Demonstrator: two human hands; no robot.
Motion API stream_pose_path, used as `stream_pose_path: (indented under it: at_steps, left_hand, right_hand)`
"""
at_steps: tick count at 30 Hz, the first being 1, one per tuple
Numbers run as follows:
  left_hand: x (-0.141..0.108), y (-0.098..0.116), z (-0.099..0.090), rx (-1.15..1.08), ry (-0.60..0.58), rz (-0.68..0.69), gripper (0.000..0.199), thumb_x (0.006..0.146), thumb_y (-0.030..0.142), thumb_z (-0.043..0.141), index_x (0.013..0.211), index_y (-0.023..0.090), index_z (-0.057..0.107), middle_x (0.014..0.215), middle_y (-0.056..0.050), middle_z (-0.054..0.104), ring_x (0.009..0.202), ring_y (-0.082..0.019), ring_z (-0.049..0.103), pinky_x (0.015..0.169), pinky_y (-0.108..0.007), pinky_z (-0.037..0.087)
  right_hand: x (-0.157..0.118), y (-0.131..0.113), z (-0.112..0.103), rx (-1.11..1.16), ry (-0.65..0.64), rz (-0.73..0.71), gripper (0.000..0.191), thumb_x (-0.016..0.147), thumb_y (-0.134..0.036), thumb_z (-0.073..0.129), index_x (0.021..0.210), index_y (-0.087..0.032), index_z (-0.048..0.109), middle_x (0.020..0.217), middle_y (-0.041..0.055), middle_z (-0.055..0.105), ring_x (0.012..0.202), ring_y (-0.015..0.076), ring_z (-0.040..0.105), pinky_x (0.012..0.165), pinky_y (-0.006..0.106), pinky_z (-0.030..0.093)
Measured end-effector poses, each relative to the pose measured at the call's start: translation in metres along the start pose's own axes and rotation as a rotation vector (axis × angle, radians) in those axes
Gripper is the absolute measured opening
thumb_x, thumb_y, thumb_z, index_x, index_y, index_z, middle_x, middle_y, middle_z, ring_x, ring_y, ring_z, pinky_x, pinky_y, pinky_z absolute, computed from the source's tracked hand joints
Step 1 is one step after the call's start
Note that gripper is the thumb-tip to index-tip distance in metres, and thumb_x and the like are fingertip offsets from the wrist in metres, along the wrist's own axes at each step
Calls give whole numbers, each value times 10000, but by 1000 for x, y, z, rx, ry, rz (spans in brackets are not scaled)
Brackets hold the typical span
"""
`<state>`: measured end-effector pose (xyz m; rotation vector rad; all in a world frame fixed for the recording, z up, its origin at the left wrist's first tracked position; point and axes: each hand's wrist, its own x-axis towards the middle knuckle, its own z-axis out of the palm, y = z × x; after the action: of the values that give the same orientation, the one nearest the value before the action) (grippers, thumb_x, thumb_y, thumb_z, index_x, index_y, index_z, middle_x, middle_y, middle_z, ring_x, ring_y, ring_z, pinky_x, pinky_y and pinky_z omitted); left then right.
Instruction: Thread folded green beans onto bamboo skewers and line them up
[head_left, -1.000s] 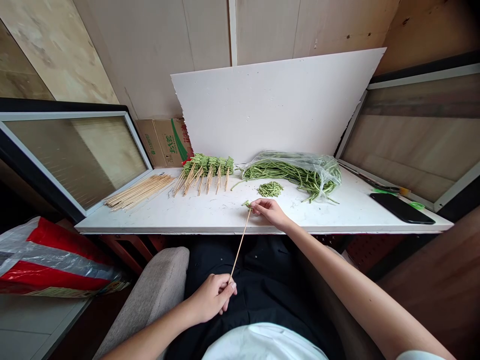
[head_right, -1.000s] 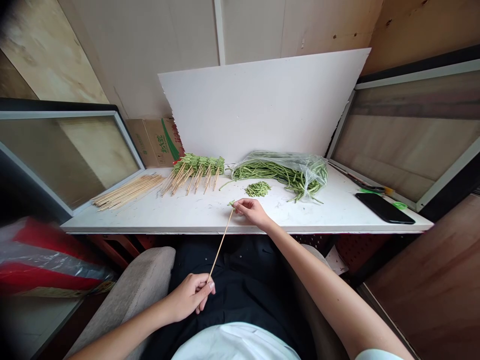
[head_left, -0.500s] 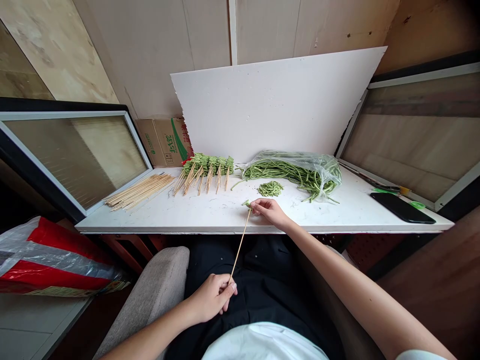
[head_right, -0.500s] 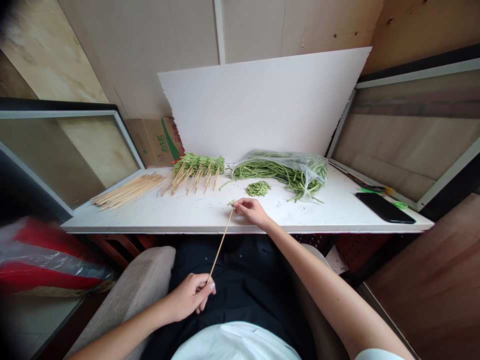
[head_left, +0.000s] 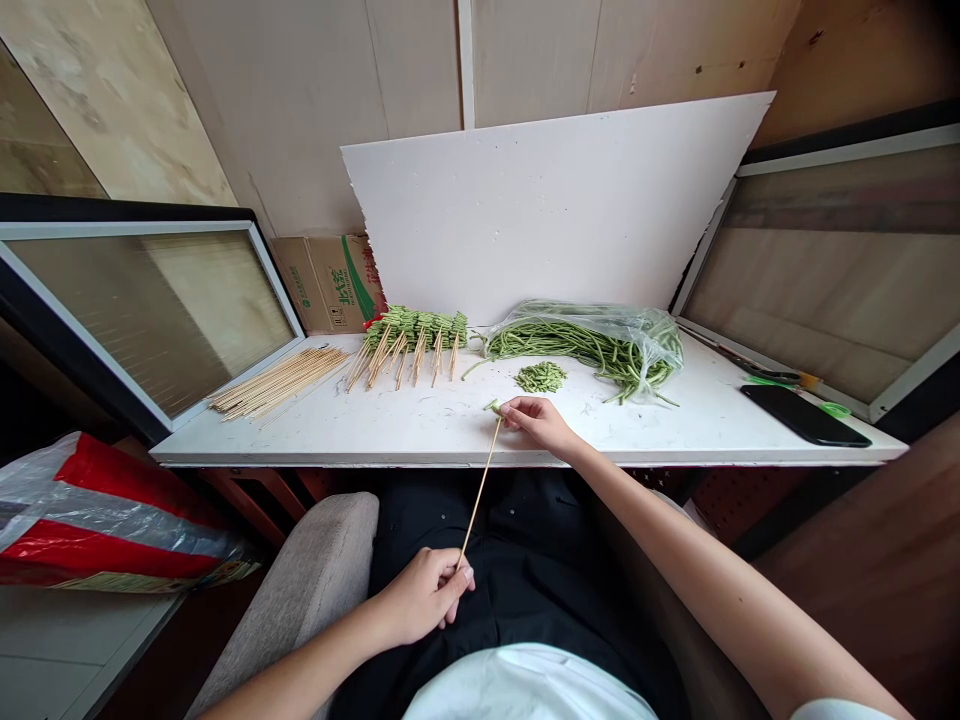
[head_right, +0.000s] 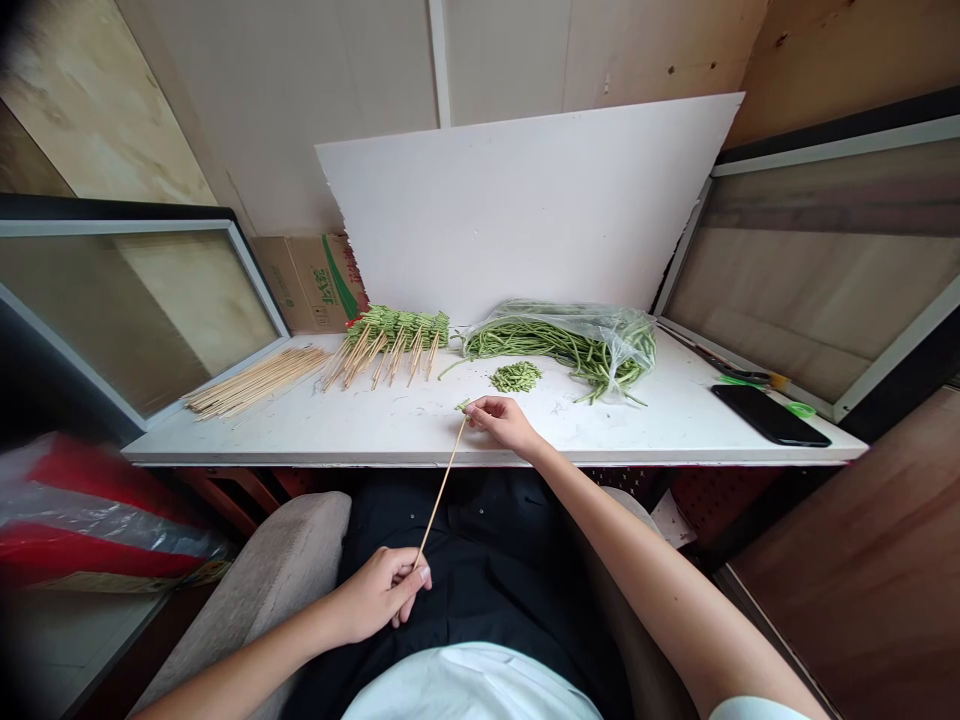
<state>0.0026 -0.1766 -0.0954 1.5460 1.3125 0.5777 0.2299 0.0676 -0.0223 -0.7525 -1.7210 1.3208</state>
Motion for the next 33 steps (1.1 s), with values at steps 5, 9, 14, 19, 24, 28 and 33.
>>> stream_pose_path:
  at_steps: [5, 9, 14, 19, 24, 28, 33]
  left_hand:
    - [-1, 0, 0, 8, -3, 10, 509, 1024, 633, 474, 908, 170, 654, 566, 8, 609, 461, -125, 550, 512, -230, 465]
    - [-1, 2, 0, 12, -5, 8, 502, 1022, 629, 483, 903, 173, 658, 562, 10, 603, 464, -128, 548, 521, -235, 457]
    - [-1, 4, 0, 25, -8, 17, 489, 1033, 605, 473, 906, 171, 660, 563, 11, 603, 465, -126, 545, 526, -234, 447]
    - [0, 1, 0, 14, -10, 17, 500, 1036, 620, 467, 918, 172, 654, 564, 15, 600, 463, -124, 543, 513, -230, 452]
    - [1, -3, -1, -21, 33, 41, 493, 1051, 637, 439, 1099, 179, 618, 576, 34, 598, 459, -125, 541, 490, -222, 461]
    - [5, -3, -3, -67, 196, 102, 447, 1069, 622, 425, 1154, 199, 543, 606, 46, 616, 472, -119, 580, 511, -216, 468]
    - [12, -8, -6, -194, 359, 86, 486, 991, 676, 554, 931, 194, 560, 650, 18, 646, 518, -148, 681, 478, -214, 467]
  right_hand:
    - [0, 1, 1, 2, -5, -13, 482, 808, -661, 807, 893, -187, 781, 764, 39, 731, 701, 181, 632, 734, 334, 502]
    - [-1, 1, 2, -36, -12, -23, 492, 821, -675, 787, 896, -189, 781, 762, 46, 734, 710, 193, 645, 724, 336, 501]
    - [-2, 1, 2, -45, -23, -29, 490, 827, -676, 781, 901, -192, 782, 770, 51, 737, 715, 197, 648, 722, 335, 500]
    - [-2, -1, 1, -19, 7, -2, 494, 799, -672, 805, 896, -187, 790, 794, 51, 740, 701, 181, 626, 719, 333, 501]
    - [2, 3, -1, 27, 67, 4, 488, 775, -663, 823, 899, -192, 793, 812, 43, 739, 704, 169, 608, 720, 325, 504]
    - [7, 11, -4, 78, 128, -1, 489, 759, -678, 827, 862, -202, 783, 801, 41, 729, 710, 171, 599, 712, 320, 505]
    - [9, 15, -6, 116, 167, 5, 508, 753, -699, 831, 869, -208, 775, 845, 54, 737, 705, 167, 578, 700, 318, 506]
